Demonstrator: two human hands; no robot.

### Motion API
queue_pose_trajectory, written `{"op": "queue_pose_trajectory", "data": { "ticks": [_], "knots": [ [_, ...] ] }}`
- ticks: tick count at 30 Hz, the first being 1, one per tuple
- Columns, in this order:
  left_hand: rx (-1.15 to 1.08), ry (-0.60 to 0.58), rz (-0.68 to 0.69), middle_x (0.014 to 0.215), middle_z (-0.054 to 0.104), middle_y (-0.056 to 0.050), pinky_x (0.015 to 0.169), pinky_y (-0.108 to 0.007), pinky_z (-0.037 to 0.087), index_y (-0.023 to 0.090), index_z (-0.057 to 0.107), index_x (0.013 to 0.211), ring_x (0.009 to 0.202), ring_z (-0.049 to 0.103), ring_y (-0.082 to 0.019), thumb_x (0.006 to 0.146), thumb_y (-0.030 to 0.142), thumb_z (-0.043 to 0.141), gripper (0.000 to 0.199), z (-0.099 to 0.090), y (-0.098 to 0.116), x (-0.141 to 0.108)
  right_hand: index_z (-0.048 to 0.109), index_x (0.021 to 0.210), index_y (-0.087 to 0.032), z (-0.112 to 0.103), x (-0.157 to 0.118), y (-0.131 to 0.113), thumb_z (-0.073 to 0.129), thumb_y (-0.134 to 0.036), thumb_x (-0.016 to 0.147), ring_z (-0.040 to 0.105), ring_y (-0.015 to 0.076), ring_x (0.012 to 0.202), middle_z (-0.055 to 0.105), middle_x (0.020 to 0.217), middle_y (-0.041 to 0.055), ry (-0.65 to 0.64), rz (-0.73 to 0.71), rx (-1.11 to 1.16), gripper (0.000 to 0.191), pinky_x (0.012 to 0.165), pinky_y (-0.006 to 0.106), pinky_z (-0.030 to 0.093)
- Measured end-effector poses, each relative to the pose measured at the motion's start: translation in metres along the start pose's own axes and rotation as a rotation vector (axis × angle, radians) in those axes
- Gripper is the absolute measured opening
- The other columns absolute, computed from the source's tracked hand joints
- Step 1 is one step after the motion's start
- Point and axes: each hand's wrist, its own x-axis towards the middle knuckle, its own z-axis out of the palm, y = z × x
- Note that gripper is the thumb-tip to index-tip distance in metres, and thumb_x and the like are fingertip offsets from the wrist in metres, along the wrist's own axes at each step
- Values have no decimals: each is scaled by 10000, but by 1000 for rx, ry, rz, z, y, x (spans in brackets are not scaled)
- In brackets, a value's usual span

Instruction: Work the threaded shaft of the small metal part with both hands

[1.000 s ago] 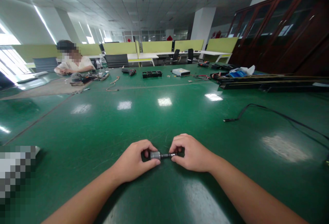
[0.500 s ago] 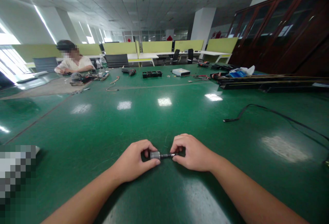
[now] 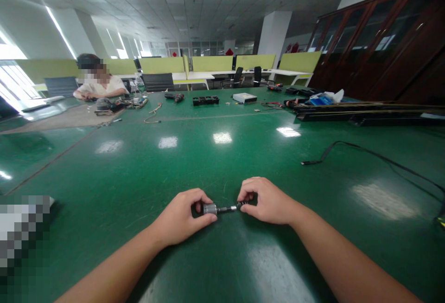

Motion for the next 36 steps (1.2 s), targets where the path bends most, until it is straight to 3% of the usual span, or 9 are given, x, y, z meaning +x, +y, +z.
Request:
{"op": "queue_pose_trajectory", "data": {
  "ticks": [11, 14, 17, 36],
  "knots": [
    [6, 2, -13, 797, 637, -2, 659, -244, 423, 180, 672, 908, 722, 580, -151, 798, 316, 702, 177, 1, 2, 0, 735, 754, -178, 11, 3, -9, 711, -128, 687, 573, 141, 664, 633, 682, 0, -2, -18, 87, 86, 677, 278, 441],
    [6, 6, -10, 796, 633, -2, 662, -243, 424, 180, 668, 907, 725, 581, -153, 793, 309, 702, 175, 1, 2, 0, 723, 1001, -186, 21, 6, -16, 710, -81, 666, 604, 137, 719, 684, 797, 3, 58, 29, 271, 351, 723, 273, 471],
    [1, 9, -6, 795, 631, -3, 667, -242, 426, 180, 666, 906, 731, 583, -154, 788, 306, 705, 176, 1, 2, 1, 699, 1052, -179, 27, 8, -21, 673, -57, 668, 612, 134, 716, 697, 817, 5, 40, 53, 351, 404, 725, 269, 487],
    [21, -15, -19, 810, 635, 12, 677, -255, 421, 198, 660, 919, 750, 577, -163, 706, 253, 753, 239, 0, 3, 1, 716, 887, -193, 25, 7, -21, 755, -220, 704, 596, 158, 742, 662, 778, 3, 36, -79, 144, 189, 803, 323, 416]
  ]
}}
